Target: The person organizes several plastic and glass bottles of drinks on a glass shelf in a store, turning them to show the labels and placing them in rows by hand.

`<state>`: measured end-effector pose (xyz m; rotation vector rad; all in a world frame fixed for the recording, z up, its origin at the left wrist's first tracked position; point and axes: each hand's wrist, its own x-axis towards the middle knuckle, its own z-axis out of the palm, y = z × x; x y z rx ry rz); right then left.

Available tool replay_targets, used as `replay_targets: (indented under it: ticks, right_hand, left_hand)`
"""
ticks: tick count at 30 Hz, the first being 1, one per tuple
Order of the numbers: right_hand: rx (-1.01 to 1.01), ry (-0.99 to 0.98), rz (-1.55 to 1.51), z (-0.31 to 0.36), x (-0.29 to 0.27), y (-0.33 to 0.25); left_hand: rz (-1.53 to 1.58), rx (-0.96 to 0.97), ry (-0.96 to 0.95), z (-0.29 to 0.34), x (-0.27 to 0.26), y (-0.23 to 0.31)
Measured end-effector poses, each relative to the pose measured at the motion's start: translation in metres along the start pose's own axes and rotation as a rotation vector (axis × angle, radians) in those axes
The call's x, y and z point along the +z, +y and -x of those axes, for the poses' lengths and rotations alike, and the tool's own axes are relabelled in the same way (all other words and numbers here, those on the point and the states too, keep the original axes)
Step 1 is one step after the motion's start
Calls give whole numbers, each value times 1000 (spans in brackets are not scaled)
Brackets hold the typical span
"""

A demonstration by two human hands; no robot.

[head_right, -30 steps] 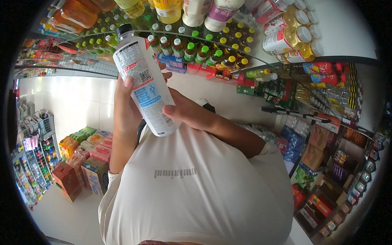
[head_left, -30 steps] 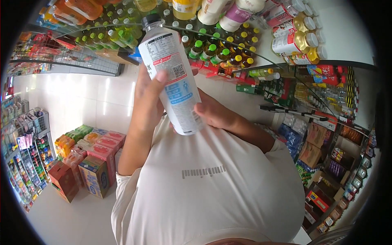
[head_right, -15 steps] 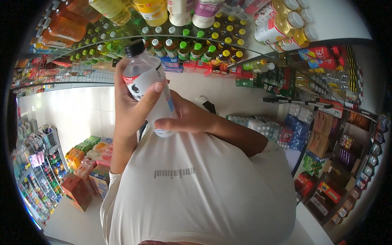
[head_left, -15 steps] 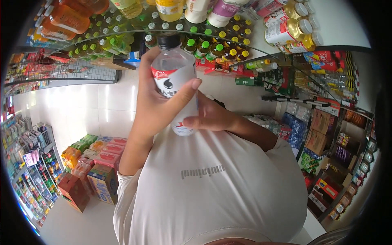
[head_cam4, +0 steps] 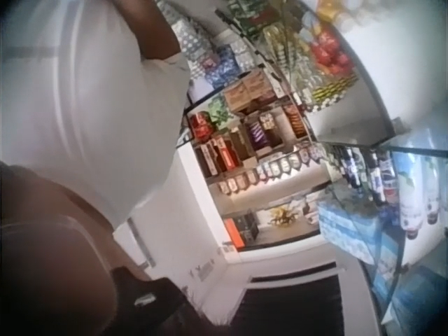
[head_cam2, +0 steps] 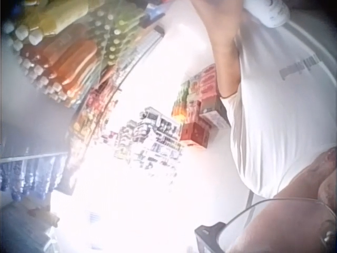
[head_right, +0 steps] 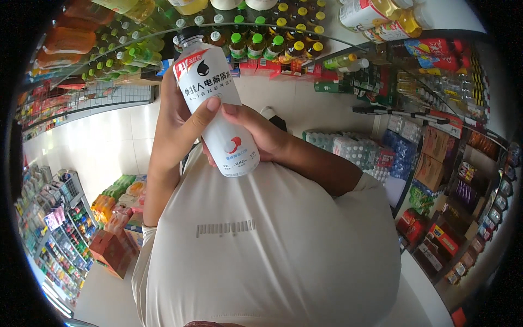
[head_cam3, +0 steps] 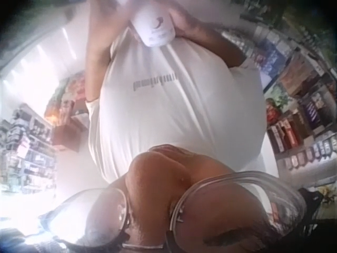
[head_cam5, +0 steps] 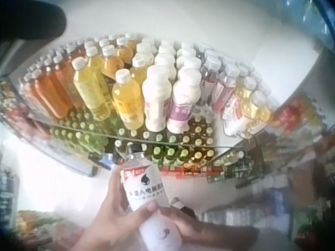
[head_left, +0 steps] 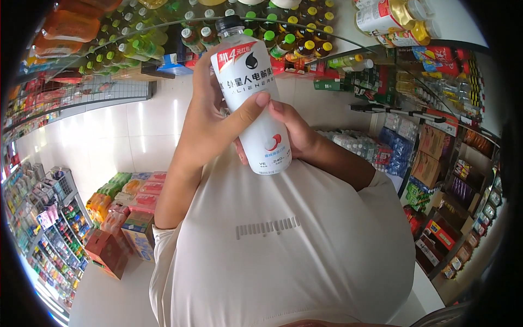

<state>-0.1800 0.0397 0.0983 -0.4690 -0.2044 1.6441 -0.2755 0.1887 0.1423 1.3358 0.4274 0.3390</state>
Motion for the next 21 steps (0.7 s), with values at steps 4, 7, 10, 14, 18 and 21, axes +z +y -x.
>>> replay_targets:
  ticks: [4, 7, 10, 14, 18, 21]
  right_hand:
    - [14, 38, 36, 3, -4, 3]
    - [10, 41, 2, 4, -6, 6]
    - [18, 35, -29, 5, -9, 6]
    - [31, 29, -68, 4, -9, 6]
    - [8, 11, -31, 3, -17, 10]
    - [37, 116, -129, -2, -12, 9]
  left_hand:
    - [-21, -10, -2, 2, 0, -5]
    - [-15, -26, -11, 3, 3, -7]
    - [-20, -43, -9, 6, 6, -7]
    - [-66, -28, 2, 10, 7, -9]
    - [-3, -76, -15, 11, 5, -9]
    - [-68, -60, 7, 14, 1, -10]
